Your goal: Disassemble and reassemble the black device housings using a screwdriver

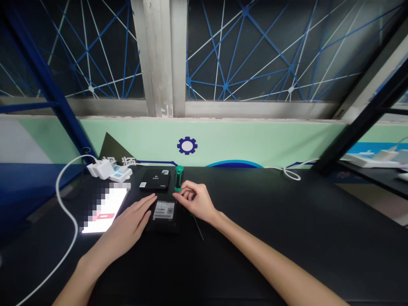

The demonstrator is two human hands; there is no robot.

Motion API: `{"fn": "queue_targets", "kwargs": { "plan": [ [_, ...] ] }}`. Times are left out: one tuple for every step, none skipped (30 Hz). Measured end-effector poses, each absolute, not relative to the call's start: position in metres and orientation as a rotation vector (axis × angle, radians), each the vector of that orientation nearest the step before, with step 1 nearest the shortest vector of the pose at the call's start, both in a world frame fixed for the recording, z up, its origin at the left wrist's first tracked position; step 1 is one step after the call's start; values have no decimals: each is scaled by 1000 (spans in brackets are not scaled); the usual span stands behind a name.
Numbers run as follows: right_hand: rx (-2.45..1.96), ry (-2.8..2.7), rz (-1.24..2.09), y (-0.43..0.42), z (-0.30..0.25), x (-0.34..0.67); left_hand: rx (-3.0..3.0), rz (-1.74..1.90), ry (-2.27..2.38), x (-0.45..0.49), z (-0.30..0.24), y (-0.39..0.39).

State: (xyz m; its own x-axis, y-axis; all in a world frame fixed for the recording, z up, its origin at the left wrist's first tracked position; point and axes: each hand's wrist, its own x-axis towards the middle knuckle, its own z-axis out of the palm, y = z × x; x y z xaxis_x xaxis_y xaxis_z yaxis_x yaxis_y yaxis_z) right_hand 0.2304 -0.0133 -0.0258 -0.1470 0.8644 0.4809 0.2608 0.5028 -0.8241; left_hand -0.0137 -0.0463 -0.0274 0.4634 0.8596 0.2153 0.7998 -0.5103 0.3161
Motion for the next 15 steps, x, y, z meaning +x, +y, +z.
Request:
{"fn": "queue_targets", "kwargs": {
  "plan": [
    [-964,-1681,701,-13,-26,230,2537,526,1452,-14,-27,-46],
    [-959,-1683,692,-14,-26,230,2537,530,1451,-14,-27,-46],
    [-954,-1682,681,-14,-26,230,2535,531,1449,-14,-27,-46],
    [-949,-1677,670,-14,-26,230,2533,531,1448,-14,-27,-46],
    [-945,-1668,660,-15,-25,230,2530,528,1448,-14,-27,-47],
    [-942,-1656,654,-16,-25,230,2528,526,1447,-14,-27,-47],
    [-937,-1638,654,-16,-24,230,2526,526,1444,-14,-27,-47],
    [-931,-1616,659,-17,-23,230,2526,533,1443,-14,-27,-47],
    [-925,-1590,671,-18,-22,231,2527,547,1441,-14,-27,-47],
    [-921,-1563,687,-18,-22,231,2528,561,1441,-14,-27,-48],
    [-920,-1535,702,-18,-22,232,2529,569,1442,-14,-27,-48],
    [-920,-1506,712,-18,-21,233,2527,568,1445,-14,-26,-48],
    [-921,-1475,716,-17,-21,234,2523,558,1450,-15,-26,-49],
    [-926,-1445,716,-16,-21,235,2518,545,1456,-15,-26,-49],
    [-934,-1418,715,-15,-21,236,2514,532,1461,-14,-25,-49]
  ]
}}
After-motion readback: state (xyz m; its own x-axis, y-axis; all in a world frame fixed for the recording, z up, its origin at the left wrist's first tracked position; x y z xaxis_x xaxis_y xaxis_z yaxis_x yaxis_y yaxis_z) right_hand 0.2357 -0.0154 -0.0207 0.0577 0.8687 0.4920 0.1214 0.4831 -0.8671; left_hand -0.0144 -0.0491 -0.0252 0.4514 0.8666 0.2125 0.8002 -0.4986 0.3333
